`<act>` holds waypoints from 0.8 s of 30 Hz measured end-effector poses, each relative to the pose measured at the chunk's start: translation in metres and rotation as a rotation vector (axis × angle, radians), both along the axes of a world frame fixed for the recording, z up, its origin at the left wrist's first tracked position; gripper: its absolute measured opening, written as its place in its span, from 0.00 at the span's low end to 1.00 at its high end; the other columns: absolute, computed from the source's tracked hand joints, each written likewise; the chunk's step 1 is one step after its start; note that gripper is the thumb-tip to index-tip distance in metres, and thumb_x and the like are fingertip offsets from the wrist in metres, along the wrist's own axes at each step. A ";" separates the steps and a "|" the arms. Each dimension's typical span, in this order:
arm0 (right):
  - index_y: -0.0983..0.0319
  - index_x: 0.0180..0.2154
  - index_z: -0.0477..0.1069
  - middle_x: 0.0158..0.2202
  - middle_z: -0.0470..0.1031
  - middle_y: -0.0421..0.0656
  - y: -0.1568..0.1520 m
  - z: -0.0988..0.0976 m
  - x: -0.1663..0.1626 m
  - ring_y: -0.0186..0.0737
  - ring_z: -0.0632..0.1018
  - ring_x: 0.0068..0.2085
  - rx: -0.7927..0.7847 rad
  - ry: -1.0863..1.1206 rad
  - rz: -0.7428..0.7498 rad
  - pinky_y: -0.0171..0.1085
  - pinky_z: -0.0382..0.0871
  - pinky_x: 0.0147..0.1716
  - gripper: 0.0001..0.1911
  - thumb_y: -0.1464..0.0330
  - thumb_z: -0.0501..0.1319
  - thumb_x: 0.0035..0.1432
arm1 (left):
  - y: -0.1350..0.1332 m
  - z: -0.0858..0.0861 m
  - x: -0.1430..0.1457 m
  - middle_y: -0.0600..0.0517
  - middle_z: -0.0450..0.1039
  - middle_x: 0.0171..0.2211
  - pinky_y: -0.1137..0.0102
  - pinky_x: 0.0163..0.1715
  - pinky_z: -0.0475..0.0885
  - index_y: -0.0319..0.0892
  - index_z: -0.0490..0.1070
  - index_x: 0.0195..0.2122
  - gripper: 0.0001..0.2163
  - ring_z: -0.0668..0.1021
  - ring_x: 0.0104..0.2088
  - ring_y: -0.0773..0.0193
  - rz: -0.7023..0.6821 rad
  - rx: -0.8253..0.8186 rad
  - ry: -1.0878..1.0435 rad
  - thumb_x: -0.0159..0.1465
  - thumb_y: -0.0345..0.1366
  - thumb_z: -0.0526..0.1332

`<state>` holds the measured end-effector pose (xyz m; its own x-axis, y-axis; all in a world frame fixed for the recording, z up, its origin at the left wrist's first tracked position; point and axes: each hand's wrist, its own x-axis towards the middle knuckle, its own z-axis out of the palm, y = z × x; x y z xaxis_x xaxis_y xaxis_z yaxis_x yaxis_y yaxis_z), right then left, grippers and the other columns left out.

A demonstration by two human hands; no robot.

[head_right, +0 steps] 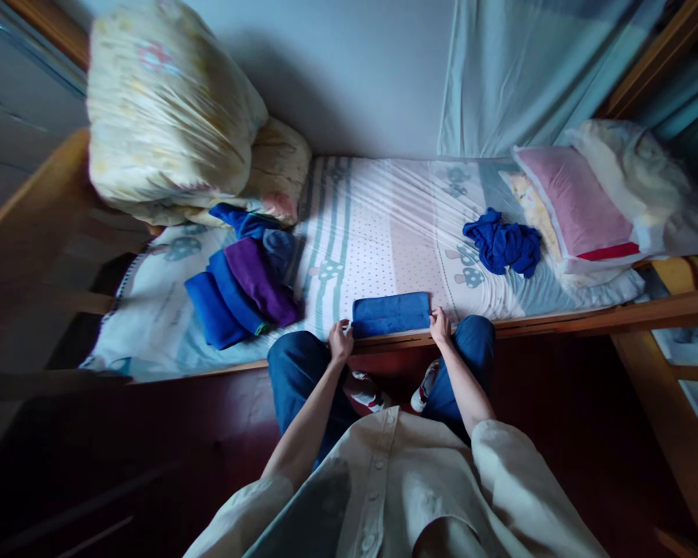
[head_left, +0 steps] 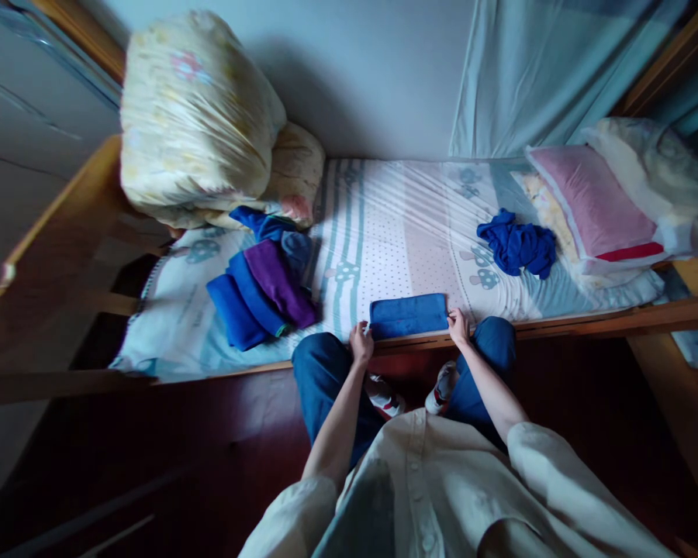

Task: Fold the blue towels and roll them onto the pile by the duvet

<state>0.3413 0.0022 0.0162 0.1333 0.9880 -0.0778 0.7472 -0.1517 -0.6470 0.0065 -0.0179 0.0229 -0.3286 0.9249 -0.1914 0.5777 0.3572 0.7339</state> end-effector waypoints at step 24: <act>0.63 0.58 0.74 0.59 0.75 0.56 -0.007 0.031 -0.024 0.48 0.76 0.61 -0.032 -0.595 0.678 0.49 0.64 0.63 0.24 0.81 0.54 0.64 | -0.010 -0.019 0.000 0.31 0.68 0.63 0.54 0.64 0.66 0.36 0.66 0.65 0.29 0.69 0.66 0.46 -0.787 0.014 0.410 0.62 0.20 0.50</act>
<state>0.3169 -0.0053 0.0472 -0.4503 0.8676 -0.2108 0.8926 0.4324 -0.1274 0.0068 -0.0284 0.0043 0.3636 0.9130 -0.1849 0.8705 -0.2624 0.4163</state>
